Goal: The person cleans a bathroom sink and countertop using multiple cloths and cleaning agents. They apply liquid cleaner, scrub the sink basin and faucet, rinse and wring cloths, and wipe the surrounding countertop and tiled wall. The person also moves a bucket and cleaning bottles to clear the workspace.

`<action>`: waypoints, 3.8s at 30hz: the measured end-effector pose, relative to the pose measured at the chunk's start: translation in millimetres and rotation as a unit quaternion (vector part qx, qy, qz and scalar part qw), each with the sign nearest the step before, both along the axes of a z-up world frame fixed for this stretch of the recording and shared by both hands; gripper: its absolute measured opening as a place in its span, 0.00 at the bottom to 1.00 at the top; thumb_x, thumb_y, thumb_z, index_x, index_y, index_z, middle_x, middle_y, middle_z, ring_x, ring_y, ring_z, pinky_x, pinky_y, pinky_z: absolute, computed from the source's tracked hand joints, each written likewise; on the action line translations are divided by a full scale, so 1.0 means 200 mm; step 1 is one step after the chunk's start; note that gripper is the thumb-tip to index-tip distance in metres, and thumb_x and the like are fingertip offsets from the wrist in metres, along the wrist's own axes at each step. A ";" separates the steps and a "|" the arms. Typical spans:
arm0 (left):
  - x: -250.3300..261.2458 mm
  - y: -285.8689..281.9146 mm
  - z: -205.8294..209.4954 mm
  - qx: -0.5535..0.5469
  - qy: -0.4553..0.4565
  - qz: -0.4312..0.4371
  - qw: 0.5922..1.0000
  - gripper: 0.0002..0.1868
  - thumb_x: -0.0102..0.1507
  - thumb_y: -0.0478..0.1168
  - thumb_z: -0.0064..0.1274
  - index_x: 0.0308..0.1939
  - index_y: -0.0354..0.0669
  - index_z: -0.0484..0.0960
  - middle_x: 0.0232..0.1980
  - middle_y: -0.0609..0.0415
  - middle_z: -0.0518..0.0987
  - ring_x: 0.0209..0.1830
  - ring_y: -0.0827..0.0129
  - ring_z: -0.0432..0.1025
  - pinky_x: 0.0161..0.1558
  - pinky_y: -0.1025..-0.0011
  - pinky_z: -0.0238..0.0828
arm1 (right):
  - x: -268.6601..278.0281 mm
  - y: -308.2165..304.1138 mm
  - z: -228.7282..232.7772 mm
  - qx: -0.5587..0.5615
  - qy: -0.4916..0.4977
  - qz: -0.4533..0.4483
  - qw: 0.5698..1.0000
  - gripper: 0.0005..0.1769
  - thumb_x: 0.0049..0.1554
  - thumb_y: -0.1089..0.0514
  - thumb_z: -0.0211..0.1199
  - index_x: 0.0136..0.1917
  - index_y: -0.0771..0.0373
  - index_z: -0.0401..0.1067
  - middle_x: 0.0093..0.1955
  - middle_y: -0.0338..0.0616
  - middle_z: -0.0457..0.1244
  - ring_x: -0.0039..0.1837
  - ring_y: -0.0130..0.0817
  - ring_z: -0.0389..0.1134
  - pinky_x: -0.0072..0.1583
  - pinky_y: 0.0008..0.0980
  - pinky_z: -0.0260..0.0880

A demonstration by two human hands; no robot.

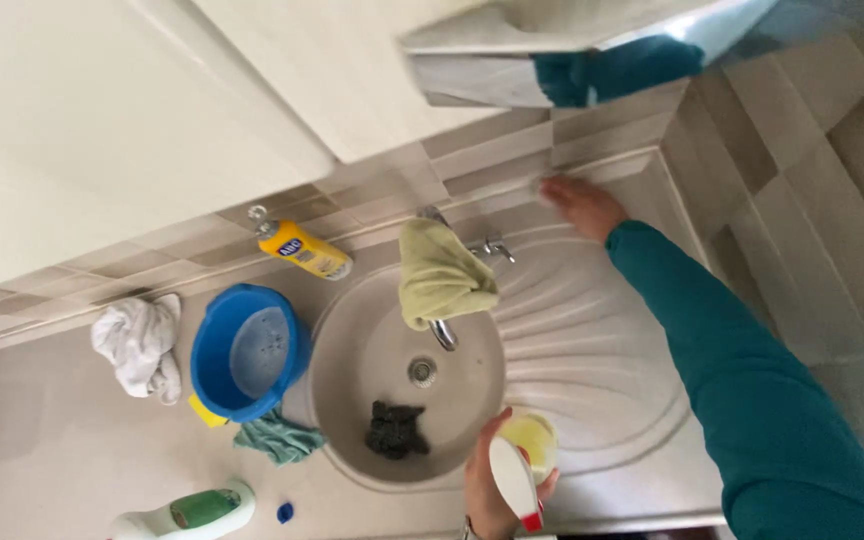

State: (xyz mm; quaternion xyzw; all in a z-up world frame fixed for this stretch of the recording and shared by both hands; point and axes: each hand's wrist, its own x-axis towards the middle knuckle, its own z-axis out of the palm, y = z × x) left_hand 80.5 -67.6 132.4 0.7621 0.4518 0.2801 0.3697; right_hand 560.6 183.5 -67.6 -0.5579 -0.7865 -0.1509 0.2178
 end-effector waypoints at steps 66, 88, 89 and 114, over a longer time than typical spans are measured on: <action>-1.51 0.40 0.38 -0.003 -0.005 0.139 0.990 0.49 0.35 0.45 0.82 0.58 0.37 0.78 0.49 0.36 0.83 0.50 0.40 0.79 0.54 0.43 0.76 | -1.60 -1.33 0.19 -0.226 0.107 -0.248 0.936 0.58 0.51 0.39 0.66 0.82 0.76 0.52 0.84 0.71 0.43 0.86 0.64 0.36 0.83 0.55 0.34; -1.99 0.93 -0.54 0.050 -0.132 0.144 0.980 0.49 0.49 0.46 0.79 0.68 0.33 0.70 0.67 0.44 0.76 0.68 0.60 0.71 0.73 0.59 0.63 | -2.30 -1.42 0.43 -0.249 0.167 -0.139 0.944 0.46 0.68 0.30 0.33 0.84 0.65 0.47 0.84 0.62 0.45 0.86 0.56 0.38 0.82 0.56 0.34; -2.01 0.98 -0.52 0.155 -0.042 0.102 0.982 0.51 0.53 0.53 0.75 0.71 0.33 0.67 0.71 0.41 0.71 0.72 0.53 0.66 0.77 0.59 0.54 | -2.21 -1.41 0.40 -0.230 0.148 -0.102 0.956 0.48 0.67 0.30 0.28 0.82 0.70 0.49 0.84 0.63 0.45 0.86 0.56 0.39 0.82 0.54 0.37; -1.64 0.41 -0.23 0.401 0.023 -0.044 0.915 0.21 0.62 0.49 0.60 0.57 0.47 0.84 0.66 0.39 0.77 0.67 0.44 0.69 0.69 0.38 0.53 | -1.93 -1.74 -0.40 0.030 0.441 -0.270 0.856 0.11 0.63 0.60 0.63 0.57 0.61 0.81 0.61 0.51 0.62 0.50 0.46 0.71 0.53 0.38 0.73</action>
